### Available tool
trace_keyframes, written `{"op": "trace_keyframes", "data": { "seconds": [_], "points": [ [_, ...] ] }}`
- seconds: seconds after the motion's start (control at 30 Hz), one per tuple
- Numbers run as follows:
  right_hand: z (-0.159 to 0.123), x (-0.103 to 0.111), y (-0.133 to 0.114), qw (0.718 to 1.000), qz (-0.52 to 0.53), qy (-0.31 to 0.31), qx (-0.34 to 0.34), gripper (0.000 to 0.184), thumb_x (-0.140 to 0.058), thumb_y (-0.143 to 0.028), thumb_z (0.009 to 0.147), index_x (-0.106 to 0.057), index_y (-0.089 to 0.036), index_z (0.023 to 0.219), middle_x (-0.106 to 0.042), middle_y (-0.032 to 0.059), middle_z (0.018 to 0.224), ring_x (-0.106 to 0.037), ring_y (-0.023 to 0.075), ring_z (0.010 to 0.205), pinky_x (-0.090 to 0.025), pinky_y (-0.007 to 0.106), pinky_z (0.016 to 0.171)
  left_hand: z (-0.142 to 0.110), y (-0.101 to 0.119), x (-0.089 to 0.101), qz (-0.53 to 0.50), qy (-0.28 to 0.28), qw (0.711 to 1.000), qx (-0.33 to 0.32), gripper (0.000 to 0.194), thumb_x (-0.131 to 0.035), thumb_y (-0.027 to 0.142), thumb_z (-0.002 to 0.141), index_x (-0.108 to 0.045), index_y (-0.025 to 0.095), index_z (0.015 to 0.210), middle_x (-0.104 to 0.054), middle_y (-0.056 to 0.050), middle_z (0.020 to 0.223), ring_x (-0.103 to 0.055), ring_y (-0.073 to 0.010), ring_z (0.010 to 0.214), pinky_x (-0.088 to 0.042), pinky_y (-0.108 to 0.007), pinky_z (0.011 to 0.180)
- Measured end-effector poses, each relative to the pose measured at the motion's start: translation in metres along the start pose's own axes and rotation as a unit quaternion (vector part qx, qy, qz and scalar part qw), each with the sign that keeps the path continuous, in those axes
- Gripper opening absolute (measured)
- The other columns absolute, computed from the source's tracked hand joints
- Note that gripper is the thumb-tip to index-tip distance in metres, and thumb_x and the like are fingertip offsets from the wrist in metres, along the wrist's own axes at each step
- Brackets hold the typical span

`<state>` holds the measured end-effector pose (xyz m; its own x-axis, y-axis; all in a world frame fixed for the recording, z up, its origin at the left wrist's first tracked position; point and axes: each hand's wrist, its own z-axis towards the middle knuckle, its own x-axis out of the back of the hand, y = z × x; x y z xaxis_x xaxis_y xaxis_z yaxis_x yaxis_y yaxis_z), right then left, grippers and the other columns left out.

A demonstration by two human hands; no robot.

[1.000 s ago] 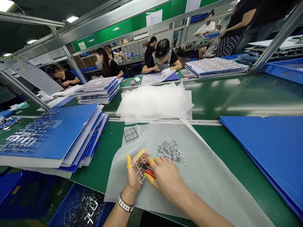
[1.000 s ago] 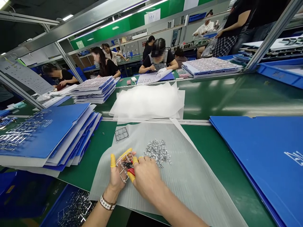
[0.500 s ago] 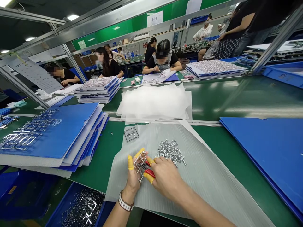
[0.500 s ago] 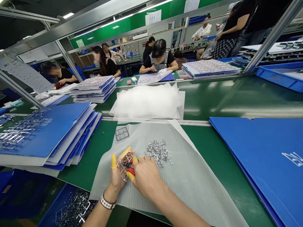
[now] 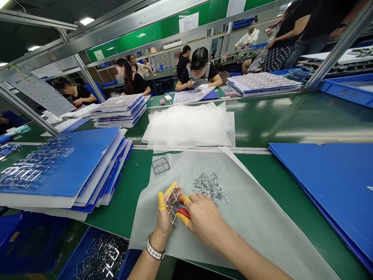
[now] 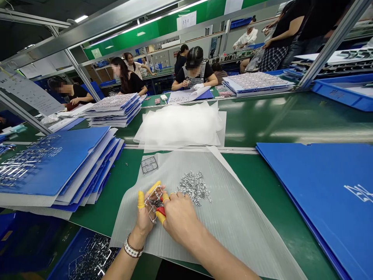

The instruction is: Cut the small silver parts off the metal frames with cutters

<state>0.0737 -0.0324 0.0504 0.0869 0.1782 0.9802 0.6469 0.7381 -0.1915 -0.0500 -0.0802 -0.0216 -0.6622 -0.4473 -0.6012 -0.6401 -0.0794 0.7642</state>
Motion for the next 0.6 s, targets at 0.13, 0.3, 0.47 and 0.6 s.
{"op": "trace_keyframes", "data": {
  "seconds": [0.13, 0.3, 0.47, 0.6],
  "points": [
    [0.001, 0.0, -0.001, 1.0, -0.016, -0.002, 0.01, 0.039, -0.052, -0.036, 0.086, -0.059, -0.012, 0.116, -0.064, 0.0146, 0.089, -0.058, 0.0283, 0.08, -0.04, 0.037, 0.068, 0.001, 0.0, 0.001, 0.01, 0.001, 1.0, -0.011, 0.065, -0.041, 0.066, 0.08, -0.065, 0.015, 0.111, -0.065, -0.014, 0.113, -0.058, -0.0286, 0.106, -0.04, -0.04, 0.096],
    [0.0, 0.002, 0.001, 0.999, -0.035, 0.02, 0.016, 0.028, -0.057, -0.034, 0.084, -0.064, -0.014, 0.102, -0.064, 0.0127, 0.082, -0.058, 0.0283, 0.08, -0.039, 0.037, 0.068, -0.002, 0.002, -0.002, 0.006, -0.005, 1.0, -0.011, 0.064, -0.04, 0.064, 0.082, -0.066, 0.014, 0.11, -0.066, -0.014, 0.113, -0.058, -0.027, 0.106, -0.039, -0.037, 0.097],
    [0.001, 0.003, 0.015, 0.998, -0.054, 0.039, -0.018, 0.026, -0.053, -0.037, 0.086, -0.064, -0.015, 0.091, -0.063, 0.0124, 0.081, -0.057, 0.0289, 0.082, -0.037, 0.037, 0.069, -0.003, 0.009, -0.007, -0.05, -0.021, 0.998, 0.03, 0.064, -0.037, 0.064, 0.083, -0.066, 0.013, 0.109, -0.065, -0.015, 0.113, -0.061, -0.0281, 0.103, -0.042, -0.04, 0.094],
    [0.004, 0.005, 0.02, 0.997, -0.054, 0.04, -0.03, 0.027, -0.05, -0.038, 0.087, -0.064, -0.015, 0.092, -0.063, 0.0114, 0.082, -0.057, 0.0278, 0.081, -0.037, 0.036, 0.068, -0.004, 0.011, -0.009, -0.063, -0.032, 0.997, 0.037, 0.068, -0.034, 0.065, 0.084, -0.065, 0.011, 0.111, -0.066, -0.017, 0.111, -0.058, -0.0282, 0.109, -0.041, -0.038, 0.096]
  ]
}}
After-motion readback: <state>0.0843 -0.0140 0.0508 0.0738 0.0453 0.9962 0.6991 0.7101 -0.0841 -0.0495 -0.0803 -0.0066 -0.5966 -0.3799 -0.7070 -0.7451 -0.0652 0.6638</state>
